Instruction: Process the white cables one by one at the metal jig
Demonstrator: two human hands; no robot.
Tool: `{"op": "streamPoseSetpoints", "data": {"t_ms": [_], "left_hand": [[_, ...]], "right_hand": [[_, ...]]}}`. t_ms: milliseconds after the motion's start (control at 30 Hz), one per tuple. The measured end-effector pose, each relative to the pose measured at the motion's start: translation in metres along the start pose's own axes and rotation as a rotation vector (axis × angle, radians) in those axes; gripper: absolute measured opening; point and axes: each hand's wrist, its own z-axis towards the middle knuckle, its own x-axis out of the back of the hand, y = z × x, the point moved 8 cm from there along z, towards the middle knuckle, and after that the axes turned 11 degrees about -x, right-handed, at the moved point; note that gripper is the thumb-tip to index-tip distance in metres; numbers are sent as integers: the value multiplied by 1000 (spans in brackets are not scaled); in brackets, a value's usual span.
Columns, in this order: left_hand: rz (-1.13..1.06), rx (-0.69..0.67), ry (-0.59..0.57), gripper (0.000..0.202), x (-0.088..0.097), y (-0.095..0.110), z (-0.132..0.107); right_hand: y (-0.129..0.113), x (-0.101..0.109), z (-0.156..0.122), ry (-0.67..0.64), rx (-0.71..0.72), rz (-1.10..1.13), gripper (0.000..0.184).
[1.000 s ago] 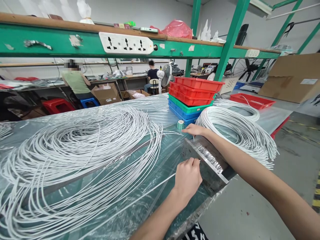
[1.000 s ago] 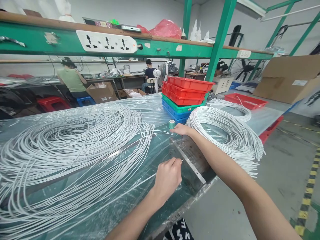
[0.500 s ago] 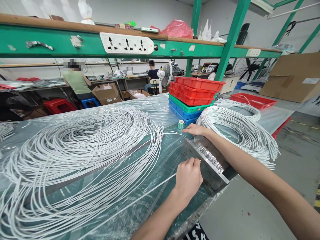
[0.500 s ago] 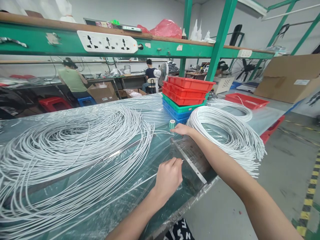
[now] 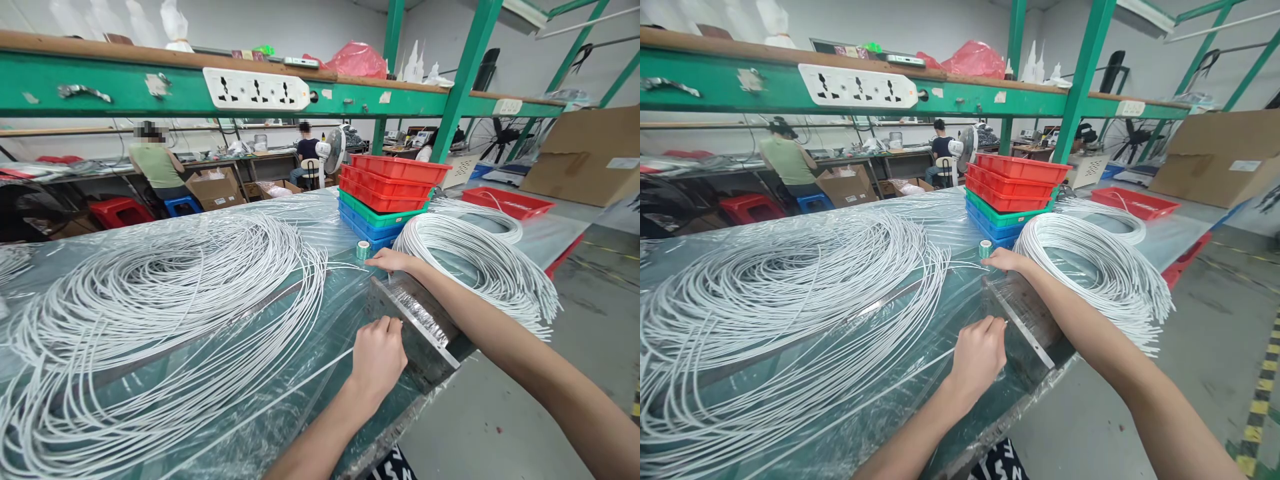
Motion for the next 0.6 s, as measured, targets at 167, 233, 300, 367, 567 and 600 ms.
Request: {"op": "streamPoseSetpoints", "data": {"t_ms": [167, 233, 300, 367, 567, 600], "left_hand": [[-13, 5, -4, 18, 0, -1, 1], [-22, 6, -8, 19, 0, 0, 0], [-33, 11, -19, 18, -1, 1, 0], [-47, 20, -35, 18, -2, 0, 0], [-259, 38, 18, 24, 32, -29, 10], [-327, 87, 87, 24, 44, -38, 10]], "right_hand": [[-1, 0, -1, -4, 0, -11, 54], [-2, 0, -2, -5, 1, -4, 54], [-2, -1, -2, -6, -3, -2, 54], [-1, -1, -3, -4, -10, -19, 53], [-20, 19, -16, 278, 121, -175, 44], [-30, 21, -23, 330, 171, -169, 39]]}}
